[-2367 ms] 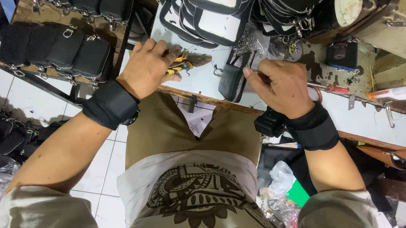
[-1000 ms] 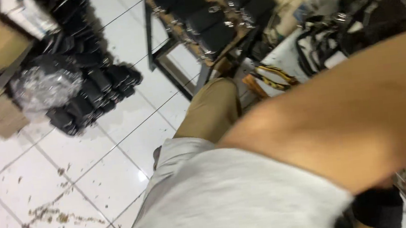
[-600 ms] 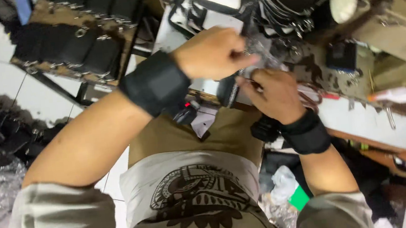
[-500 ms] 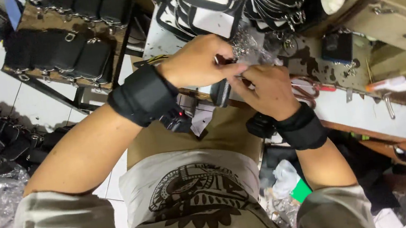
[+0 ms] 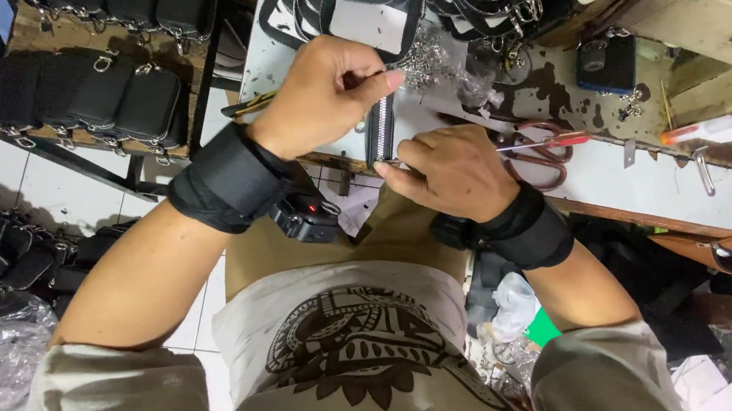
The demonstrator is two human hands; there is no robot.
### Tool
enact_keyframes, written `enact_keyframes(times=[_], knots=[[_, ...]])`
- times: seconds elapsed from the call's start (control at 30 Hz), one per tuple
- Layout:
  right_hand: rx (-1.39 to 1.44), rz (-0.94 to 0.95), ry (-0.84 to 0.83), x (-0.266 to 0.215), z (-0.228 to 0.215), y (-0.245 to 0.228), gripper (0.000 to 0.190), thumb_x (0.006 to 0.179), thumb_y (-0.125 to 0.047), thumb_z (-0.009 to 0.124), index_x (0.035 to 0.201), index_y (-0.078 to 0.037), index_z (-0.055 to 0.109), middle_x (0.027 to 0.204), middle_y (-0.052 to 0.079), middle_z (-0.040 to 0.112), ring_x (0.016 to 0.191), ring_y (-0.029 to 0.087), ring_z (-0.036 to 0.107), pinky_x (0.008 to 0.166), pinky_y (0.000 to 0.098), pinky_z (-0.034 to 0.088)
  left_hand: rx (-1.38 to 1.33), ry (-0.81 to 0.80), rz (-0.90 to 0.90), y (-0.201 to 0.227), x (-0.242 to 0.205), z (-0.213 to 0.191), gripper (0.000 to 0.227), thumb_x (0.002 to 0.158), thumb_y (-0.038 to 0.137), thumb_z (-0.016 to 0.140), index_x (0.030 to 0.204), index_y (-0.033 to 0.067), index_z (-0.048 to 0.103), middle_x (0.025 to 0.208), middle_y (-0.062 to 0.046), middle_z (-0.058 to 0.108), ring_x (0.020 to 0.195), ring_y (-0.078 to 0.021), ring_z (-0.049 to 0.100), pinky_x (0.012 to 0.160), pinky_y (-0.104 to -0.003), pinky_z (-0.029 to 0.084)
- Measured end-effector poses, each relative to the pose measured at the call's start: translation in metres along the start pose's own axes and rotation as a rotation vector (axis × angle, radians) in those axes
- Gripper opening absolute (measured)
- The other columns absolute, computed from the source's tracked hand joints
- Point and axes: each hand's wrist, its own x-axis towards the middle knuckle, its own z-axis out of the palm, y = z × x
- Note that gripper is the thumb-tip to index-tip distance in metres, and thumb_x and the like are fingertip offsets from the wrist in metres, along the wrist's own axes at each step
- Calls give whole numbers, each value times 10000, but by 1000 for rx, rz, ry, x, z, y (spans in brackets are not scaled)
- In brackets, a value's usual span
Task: Assembling leather pouches by attaching zippers and hardware using pliers and a screwdriver
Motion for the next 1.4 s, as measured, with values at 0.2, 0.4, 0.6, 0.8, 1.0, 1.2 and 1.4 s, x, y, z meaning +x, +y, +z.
enact_keyframes(times=[0.2, 0.4, 0.6, 0.8, 1.0, 1.2, 1.4], knots=[[108, 71, 57, 6, -8, 9, 458, 1078, -308, 620, 696, -110, 462, 547, 56, 393, 517, 367, 551, 490, 383, 454, -87, -254, -152, 23, -33, -18, 901, 676, 253, 975, 1362, -100, 510, 1313, -373, 561, 1260, -548, 516, 1083, -656, 361], [174, 136, 52, 11, -6, 3, 467, 1051, -334, 664, 687, -121, 466, 521, 33, 376, 530, 348, 556, 484, 354, 442, 5, -158, -219, 39, -47, 12, 821, 824, 161, 854, 1437, -119, 385, 1395, -385, 505, 1312, -532, 490, 1126, -641, 368], [247, 185, 70, 14, -9, 6, 434, 1055, -239, 685, 705, -105, 466, 533, 47, 357, 539, 395, 518, 497, 360, 418, 147, -179, 24, 15, -56, 7, 691, 787, 154, 874, 1344, -42, 515, 1269, -238, 597, 1243, -431, 570, 1077, -568, 453], [199, 182, 11, 20, -17, 2, 407, 1100, -224, 587, 721, -114, 490, 538, 64, 402, 543, 389, 540, 487, 385, 416, 115, -137, 63, 9, -62, 6, 688, 771, 119, 880, 1323, -87, 525, 1269, -260, 593, 1247, -443, 563, 1087, -559, 436], [273, 210, 11, 19, -16, -4, 438, 1065, -231, 640, 679, -123, 463, 511, 63, 383, 544, 409, 525, 482, 369, 416, 213, -164, 50, 14, -64, 8, 664, 779, 104, 853, 1342, -44, 535, 1282, -229, 586, 1263, -422, 556, 1082, -558, 454], [253, 172, -36, 22, -18, -11, 472, 1056, -268, 637, 655, -111, 446, 497, 123, 397, 561, 431, 555, 454, 380, 405, 201, -138, 25, 8, -69, 8, 681, 769, 94, 856, 1357, -28, 536, 1310, -223, 576, 1294, -406, 537, 1097, -545, 455], [208, 132, -60, 25, -15, -21, 489, 1075, -278, 592, 654, -102, 416, 501, 115, 395, 536, 428, 534, 433, 415, 400, 125, -64, 89, -2, -71, 6, 666, 764, 65, 845, 1361, 0, 558, 1296, -197, 596, 1276, -410, 553, 1091, -552, 447]])
